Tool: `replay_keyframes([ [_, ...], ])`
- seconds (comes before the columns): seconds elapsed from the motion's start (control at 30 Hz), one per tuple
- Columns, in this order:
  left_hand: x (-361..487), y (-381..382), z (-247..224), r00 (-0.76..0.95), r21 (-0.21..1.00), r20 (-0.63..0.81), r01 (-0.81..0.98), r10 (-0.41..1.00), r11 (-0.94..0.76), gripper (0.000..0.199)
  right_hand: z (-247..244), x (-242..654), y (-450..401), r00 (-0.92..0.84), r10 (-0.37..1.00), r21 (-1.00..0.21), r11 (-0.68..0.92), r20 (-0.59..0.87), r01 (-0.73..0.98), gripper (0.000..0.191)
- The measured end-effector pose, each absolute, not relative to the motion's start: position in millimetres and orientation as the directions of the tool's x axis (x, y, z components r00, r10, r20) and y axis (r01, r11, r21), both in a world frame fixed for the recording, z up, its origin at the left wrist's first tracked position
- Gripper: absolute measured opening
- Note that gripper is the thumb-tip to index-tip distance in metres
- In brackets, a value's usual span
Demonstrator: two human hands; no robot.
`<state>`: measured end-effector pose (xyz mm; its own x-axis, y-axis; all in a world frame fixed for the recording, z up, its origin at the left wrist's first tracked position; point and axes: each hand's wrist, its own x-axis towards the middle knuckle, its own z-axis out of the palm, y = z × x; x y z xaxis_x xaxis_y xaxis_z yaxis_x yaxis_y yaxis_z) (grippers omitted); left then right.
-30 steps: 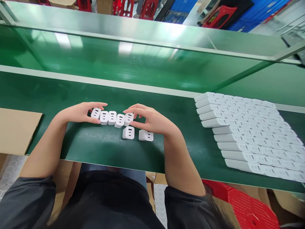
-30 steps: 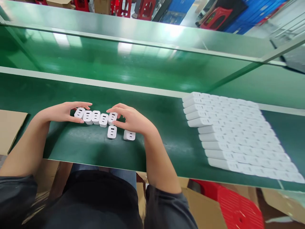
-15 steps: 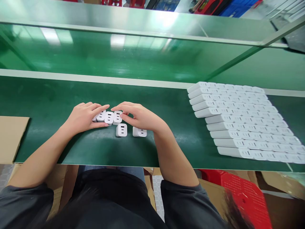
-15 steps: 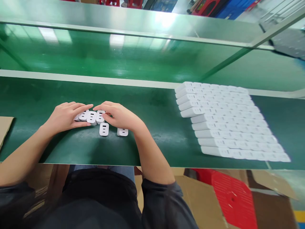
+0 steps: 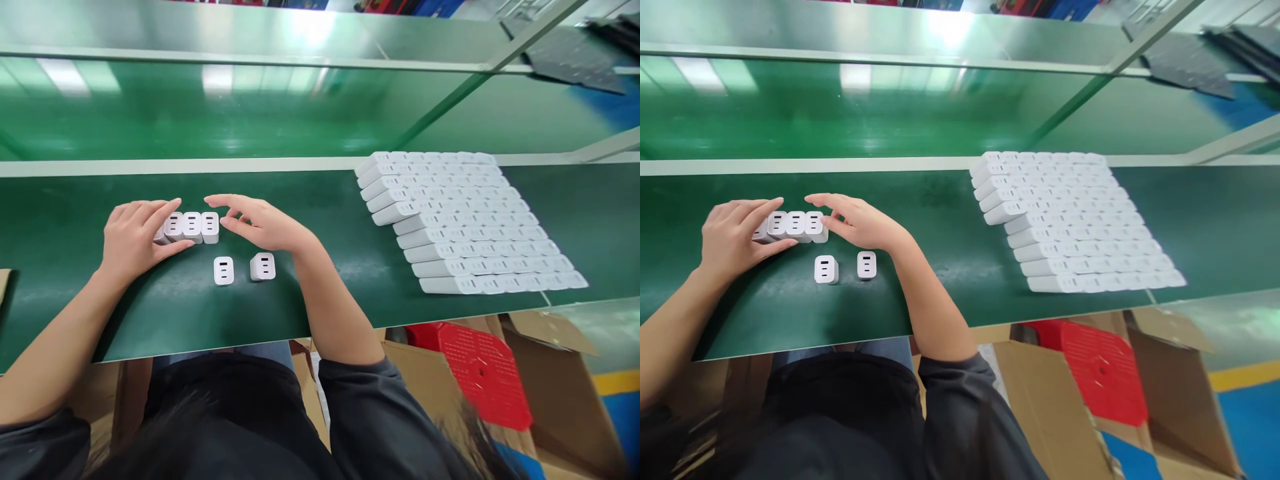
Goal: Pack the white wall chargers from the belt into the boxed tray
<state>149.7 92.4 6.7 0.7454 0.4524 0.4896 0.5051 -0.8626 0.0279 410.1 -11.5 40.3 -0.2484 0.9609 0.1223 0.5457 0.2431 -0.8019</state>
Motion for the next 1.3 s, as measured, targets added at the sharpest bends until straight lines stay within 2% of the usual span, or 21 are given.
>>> replay_keyframes([
  [0.1,151.1,81.2,18.9,0.75,-0.033,0.575,0.42,0.327,-0.907,0.077,57.4,428.7,-23.7,-0.203,0.978,-0.763,0.164,0.043,0.625,0.035],
  [0.2,156.4,62.2,27.0,0.77,-0.066,0.622,0.234,0.143,-0.97,0.075,70.5,446.9,-36.2,-0.246,0.941,-0.694,0.016,-0.234,0.72,0.04],
  [0.27,161.3,50.7,27.7,0.806,-0.077,0.586,0.158,0.084,-0.984,0.071,73.3,452.2,-40.4,-0.273,0.881,-0.659,-0.057,-0.386,0.75,0.044],
  [0.4,168.6,40.1,21.4,0.892,-0.047,0.422,0.198,0.16,-0.979,0.06,69.1,444.0,-36.7,-0.344,0.806,-0.687,-0.104,-0.482,0.719,0.037],
  [0.5,168.9,40.9,16.7,0.908,-0.042,0.378,0.214,0.183,-0.976,0.052,65.2,429.5,-29.8,-0.381,0.779,-0.711,-0.114,-0.497,0.693,0.031],
  [0.6,166.3,42.6,16.9,0.905,-0.03,0.382,0.213,0.186,-0.977,0.048,62.9,416.1,-24.7,-0.424,0.787,-0.756,-0.081,-0.449,0.65,0.028],
  [0.77,165.0,36.6,24.4,0.917,-0.018,0.356,0.2,0.18,-0.98,0.062,60.9,409.1,-22.0,-0.503,0.778,-0.839,-0.053,-0.375,0.542,0.026],
  [0.9,163.4,34.8,29.7,0.891,0.036,0.425,0.159,0.16,-0.987,0.053,57.8,414.5,-20.3,-0.362,0.909,-0.811,0.049,-0.205,0.582,0.027],
  [0.97,157.8,42.7,32.3,0.83,0.077,0.507,0.226,0.233,-0.971,0.044,52.4,414.5,-18.0,-0.248,0.966,-0.783,0.098,-0.074,0.615,0.027],
  [1.03,149.6,56.5,34.0,0.764,0.127,0.536,0.349,0.36,-0.929,0.045,43.6,410.4,-14.8,-0.169,0.985,-0.762,0.141,0.042,0.633,0.033],
  [1.1,141.9,72.2,32.7,0.712,0.197,0.493,0.47,0.501,-0.861,0.055,32.6,403.0,-11.6,-0.159,0.977,-0.738,0.21,0.14,0.642,0.045],
  [1.17,137.3,85.7,26.8,0.656,0.323,0.438,0.524,0.615,-0.788,0.06,22.3,394.5,-8.4,-0.213,0.953,-0.701,0.303,0.215,0.645,0.053],
  [1.3,136.2,101.2,7.0,0.573,0.65,0.387,0.386,0.722,-0.654,0.068,15.7,378.6,3.5,-0.335,0.901,-0.592,0.435,0.277,0.678,0.058],
])
